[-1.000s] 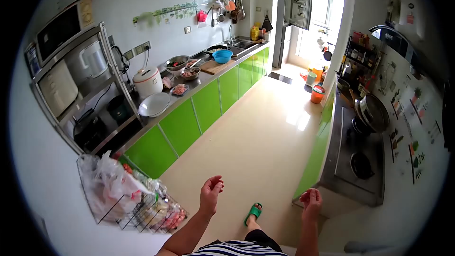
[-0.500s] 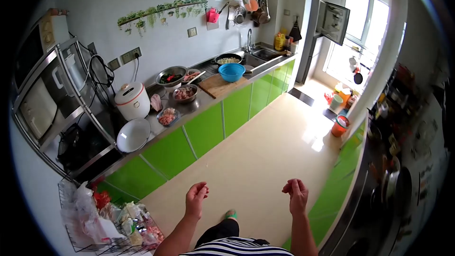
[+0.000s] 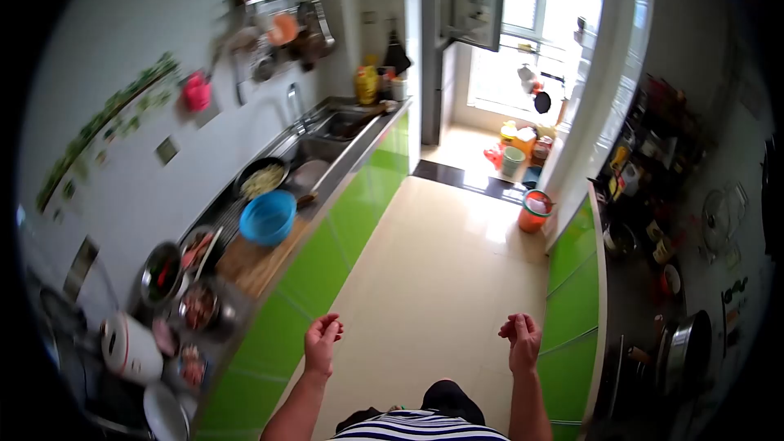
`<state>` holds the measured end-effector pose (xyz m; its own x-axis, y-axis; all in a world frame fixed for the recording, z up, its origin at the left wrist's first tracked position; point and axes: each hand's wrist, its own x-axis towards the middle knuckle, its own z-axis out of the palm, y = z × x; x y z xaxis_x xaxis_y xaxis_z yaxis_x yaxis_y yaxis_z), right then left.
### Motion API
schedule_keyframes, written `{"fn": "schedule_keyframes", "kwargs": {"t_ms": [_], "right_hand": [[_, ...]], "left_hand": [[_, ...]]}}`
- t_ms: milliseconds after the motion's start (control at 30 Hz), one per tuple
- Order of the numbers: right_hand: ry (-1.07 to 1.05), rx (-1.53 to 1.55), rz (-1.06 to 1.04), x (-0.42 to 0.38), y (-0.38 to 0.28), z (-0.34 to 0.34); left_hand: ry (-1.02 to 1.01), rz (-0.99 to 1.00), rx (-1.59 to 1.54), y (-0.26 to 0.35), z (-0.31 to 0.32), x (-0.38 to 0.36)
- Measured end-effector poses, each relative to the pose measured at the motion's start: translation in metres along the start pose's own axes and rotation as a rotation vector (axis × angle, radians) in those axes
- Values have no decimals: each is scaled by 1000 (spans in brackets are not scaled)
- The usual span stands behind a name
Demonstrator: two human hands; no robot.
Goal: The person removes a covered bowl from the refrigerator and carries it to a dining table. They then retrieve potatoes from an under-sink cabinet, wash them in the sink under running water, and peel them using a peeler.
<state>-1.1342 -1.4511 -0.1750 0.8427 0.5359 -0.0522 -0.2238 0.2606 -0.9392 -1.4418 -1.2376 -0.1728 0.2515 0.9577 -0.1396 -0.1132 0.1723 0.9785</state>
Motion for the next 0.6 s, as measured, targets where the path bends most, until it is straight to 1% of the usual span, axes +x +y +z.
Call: {"fn": "schedule_keyframes", "kwargs": {"t_ms": [33,100,200,267,300,367,400,433,500,533,567,600], "right_hand": [[27,-28,-8,18,5,-4],[95,-54,-23,61,17,-8],[174,-103,14,131,34,-8],[184,-111,27,192,38,1],[181,-127,55,223,37,8],[179,-94,21,288,28,27],[140,-114,10,324,24,37],[102,-139,10,355,20,48],[48,-184,-2,418,12,77],[11,-167,0,448,8,94],[-28,-150,-1,475,7,110],[-67,-139,4,501,11,124]], "left_hand": [[-111,18,-2,3,26,25],[-271,28,28,6,77,75],[-359,32,37,2,141,140],[-314,40,43,-5,176,189],[-325,46,47,-8,192,215],[-230,-92,15,-13,213,265],[-222,-143,-38,-6,226,289],[-226,-145,-34,-1,236,315],[-167,-126,-61,3,251,362],[-132,-98,-34,17,263,380],[-128,-111,-35,17,268,399],[-86,-81,-31,14,271,422]]}}
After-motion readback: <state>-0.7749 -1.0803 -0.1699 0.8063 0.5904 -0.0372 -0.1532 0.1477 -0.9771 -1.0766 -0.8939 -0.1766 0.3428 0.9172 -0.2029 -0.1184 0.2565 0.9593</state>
